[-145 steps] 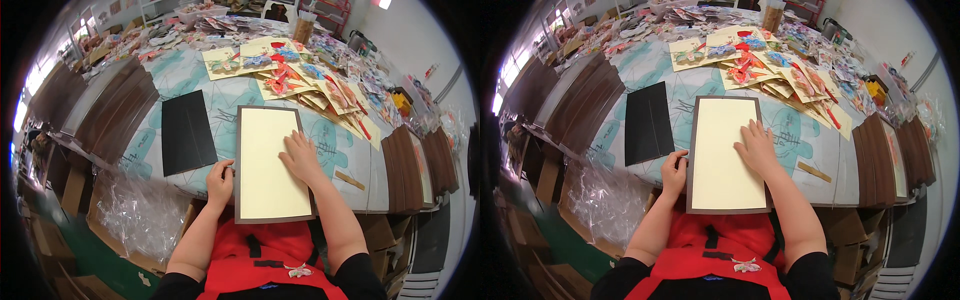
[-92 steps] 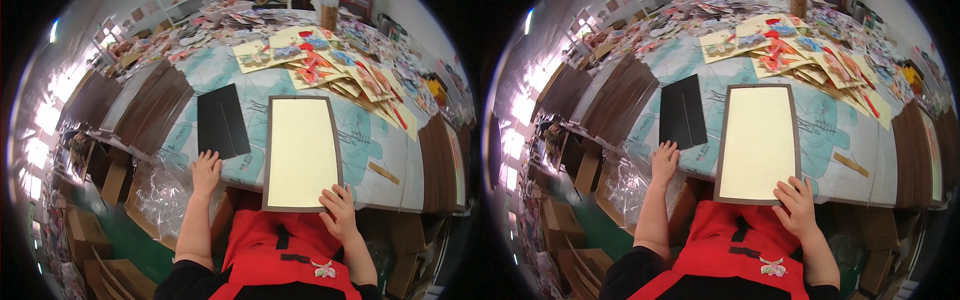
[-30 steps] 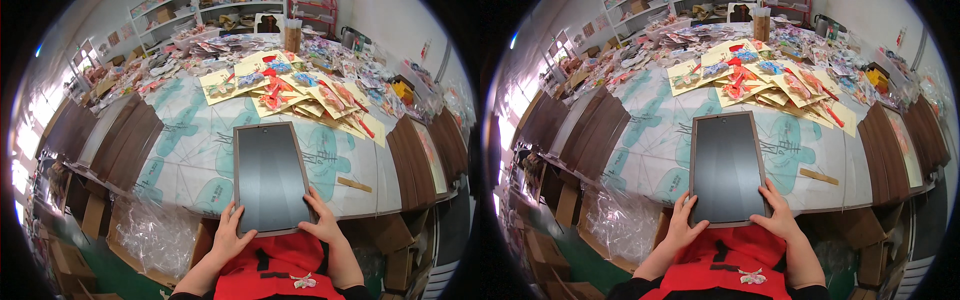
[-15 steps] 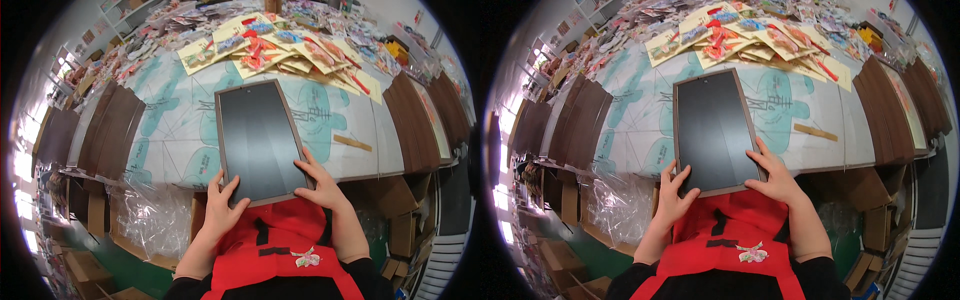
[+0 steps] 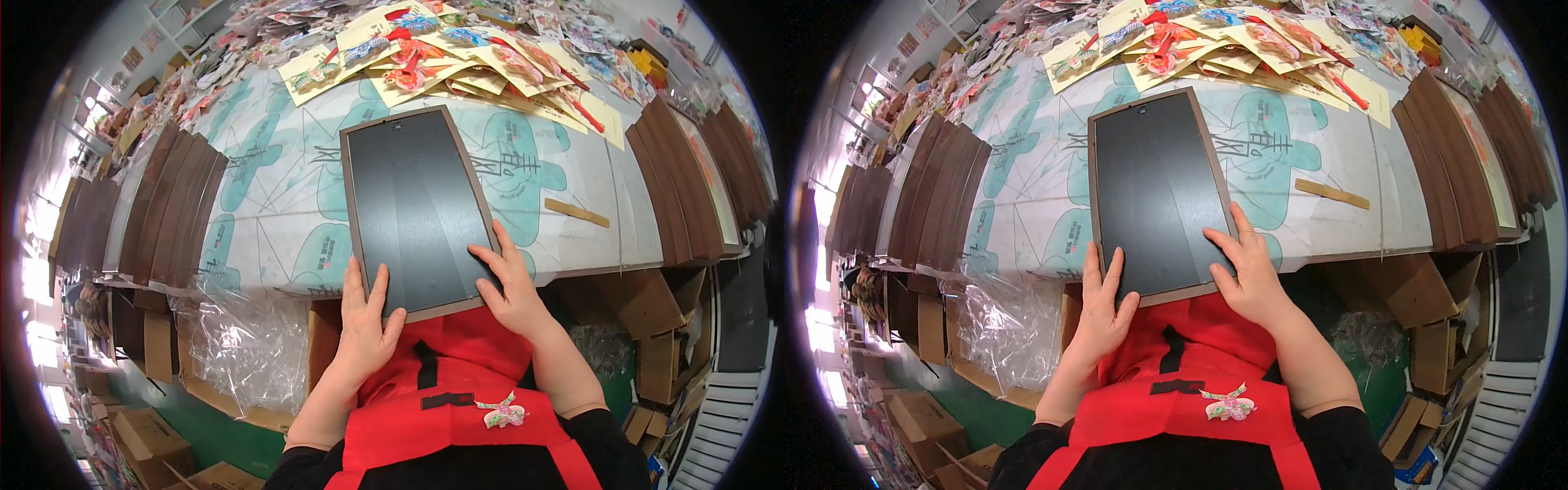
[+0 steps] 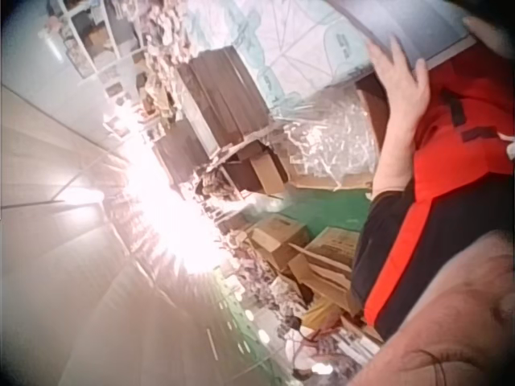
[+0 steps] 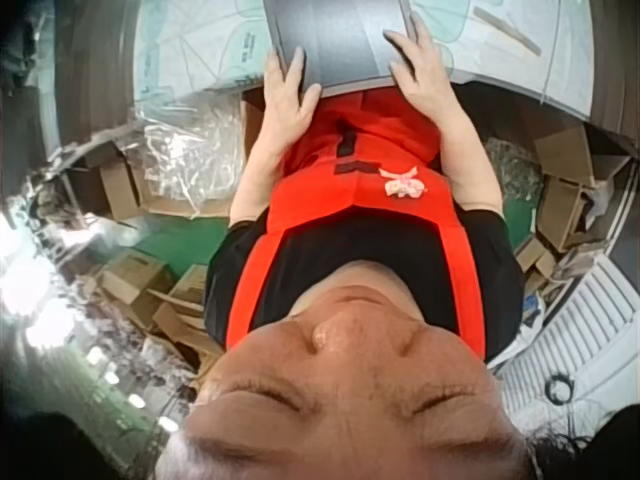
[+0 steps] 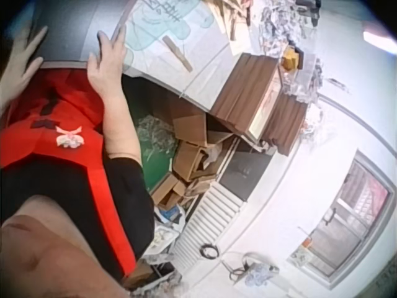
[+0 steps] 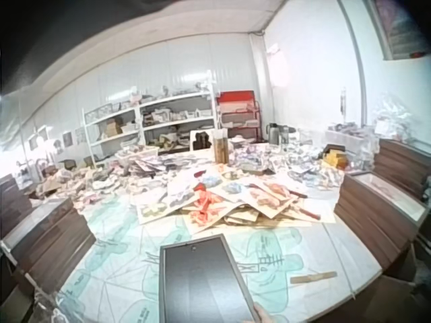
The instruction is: The person assembles picture frames by inserting a decorative paper cutout and a backing board into a frame, then securing the back with a wooden stick. The process is repeated for multiple frames on a cluttered worktable.
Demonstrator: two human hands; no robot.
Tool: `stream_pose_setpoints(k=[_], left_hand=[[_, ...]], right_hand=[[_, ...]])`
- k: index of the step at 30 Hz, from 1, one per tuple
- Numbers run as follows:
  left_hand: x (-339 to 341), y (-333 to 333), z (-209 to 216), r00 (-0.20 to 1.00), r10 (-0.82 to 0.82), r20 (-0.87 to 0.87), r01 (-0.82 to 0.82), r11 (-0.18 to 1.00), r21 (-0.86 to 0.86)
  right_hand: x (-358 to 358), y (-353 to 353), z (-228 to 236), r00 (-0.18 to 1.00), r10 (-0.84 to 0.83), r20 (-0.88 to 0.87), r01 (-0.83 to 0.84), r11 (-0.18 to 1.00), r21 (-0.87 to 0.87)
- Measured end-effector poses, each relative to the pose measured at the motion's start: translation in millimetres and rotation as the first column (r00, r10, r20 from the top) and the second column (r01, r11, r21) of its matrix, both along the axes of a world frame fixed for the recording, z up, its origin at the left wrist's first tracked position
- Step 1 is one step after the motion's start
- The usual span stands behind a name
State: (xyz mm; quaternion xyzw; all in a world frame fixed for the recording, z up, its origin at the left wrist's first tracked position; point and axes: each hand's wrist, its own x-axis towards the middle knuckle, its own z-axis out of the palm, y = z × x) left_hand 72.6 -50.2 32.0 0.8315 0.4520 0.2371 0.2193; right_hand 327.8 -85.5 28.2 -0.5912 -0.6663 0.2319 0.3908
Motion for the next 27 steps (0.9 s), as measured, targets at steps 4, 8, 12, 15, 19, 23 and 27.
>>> stream_pose_setpoints(k=[4,8,12,15,19,23,27], left_hand=[[2.2,0.8,6.9,0.995,-0.034,0.095,0.044,0.993,-0.111],[3.2,-1.1,8.9,0.997,-0.062,-0.036,0.059,0.995,-0.08],[3.9,-0.9,10.5,0.995,-0.067,-0.067,0.063,0.996,-0.056],[4.2,0.9,8.5,0.995,-0.08,-0.058,0.079,0.996,-0.031],[3.6,0.8,10.4,0.982,-0.057,-0.178,0.064,0.997,0.035],[7.4,11.9,19.4,0.959,0.002,-0.285,0.038,0.99,0.136],[25.8,57.9,20.8,0.988,-0.027,-0.15,0.059,0.975,0.216]], right_hand=[[7.2,-0.1,-2.9,0.999,0.046,0.015,-0.046,0.999,-0.008],[2.6,-2.0,0.5,0.998,-0.015,-0.055,0.013,0.999,-0.042],[-2.3,-2.2,-2.5,0.996,-0.072,-0.044,0.071,0.997,-0.009],[-6.5,-0.1,0.4,0.993,-0.104,-0.047,0.103,0.994,-0.027],[-7.3,1.5,0.7,0.993,-0.109,-0.034,0.108,0.994,-0.027],[-0.7,1.9,-3.9,0.998,-0.069,0.011,0.068,0.997,0.021],[0.6,2.9,-1.3,0.998,-0.051,-0.032,0.051,0.999,-0.001]])
